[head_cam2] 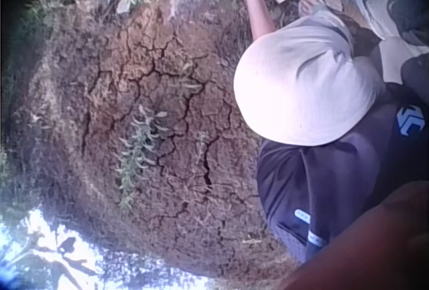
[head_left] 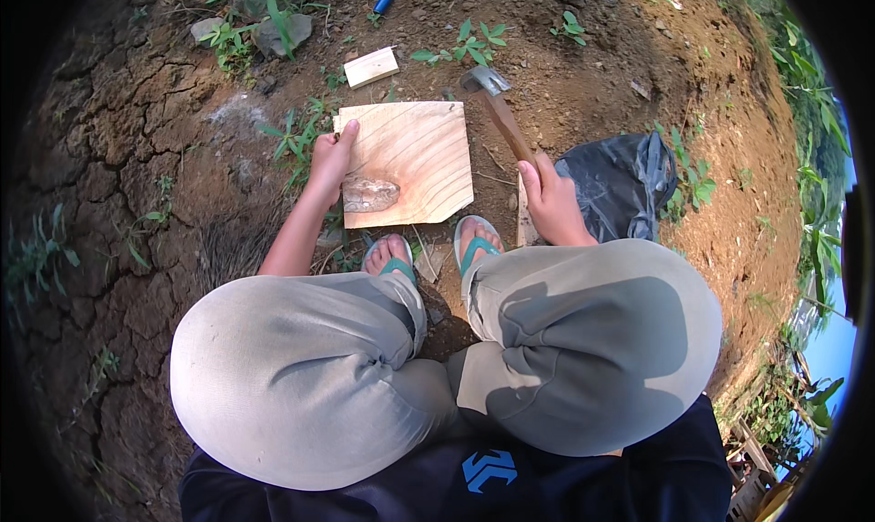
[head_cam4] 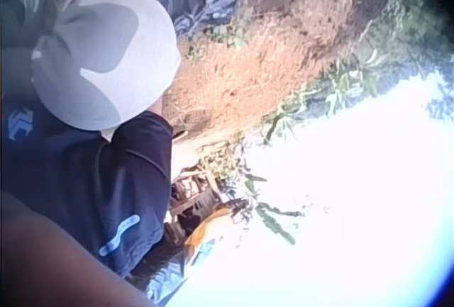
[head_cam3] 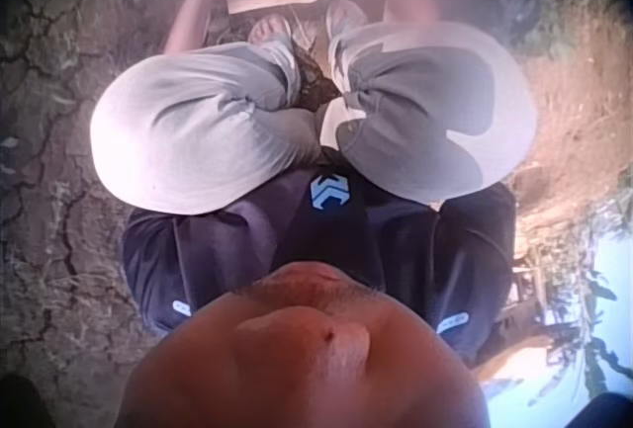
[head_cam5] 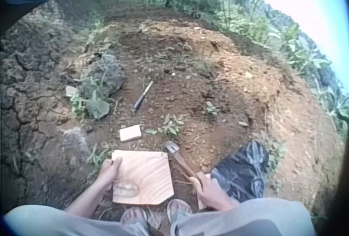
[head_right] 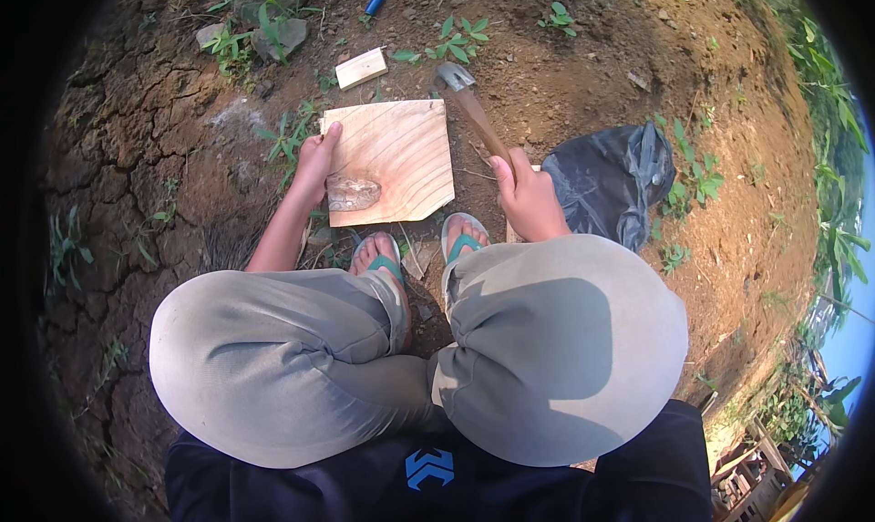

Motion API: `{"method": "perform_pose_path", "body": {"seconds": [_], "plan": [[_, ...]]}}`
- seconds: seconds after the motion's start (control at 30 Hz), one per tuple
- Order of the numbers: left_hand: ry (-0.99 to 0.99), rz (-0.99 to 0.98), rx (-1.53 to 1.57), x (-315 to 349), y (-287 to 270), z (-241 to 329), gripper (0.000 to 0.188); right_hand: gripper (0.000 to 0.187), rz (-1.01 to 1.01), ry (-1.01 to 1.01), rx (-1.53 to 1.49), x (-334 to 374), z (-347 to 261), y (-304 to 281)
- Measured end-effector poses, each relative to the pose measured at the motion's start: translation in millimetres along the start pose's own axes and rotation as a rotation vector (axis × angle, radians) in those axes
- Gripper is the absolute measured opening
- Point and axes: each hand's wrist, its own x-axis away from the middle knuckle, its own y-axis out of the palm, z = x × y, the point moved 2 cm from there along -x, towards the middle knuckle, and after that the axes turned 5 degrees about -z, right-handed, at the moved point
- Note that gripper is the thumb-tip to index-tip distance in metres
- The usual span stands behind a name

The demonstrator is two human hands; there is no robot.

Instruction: The person joins pieces of wood together by hammering nails into them.

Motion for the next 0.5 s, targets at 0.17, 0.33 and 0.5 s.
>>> {"method": "perform_pose_path", "body": {"seconds": [0.17, 0.33, 0.5], "plan": [[0.019, 0.026, 0.006, 12, 4, 11, 0.054, 0.033, -0.056, 0.084, -0.015, -4, -2, -9], [0.01, 0.011, 0.036, 12, 1, 11, 0.048, 0.039, 0.241, -0.169, -0.355, 8, -14, -24], [0.036, -0.044, 0.055, 10, 3, 20, 0.049, 0.03, -0.071, 0.096, -0.006, 3, 3, 19]]}}
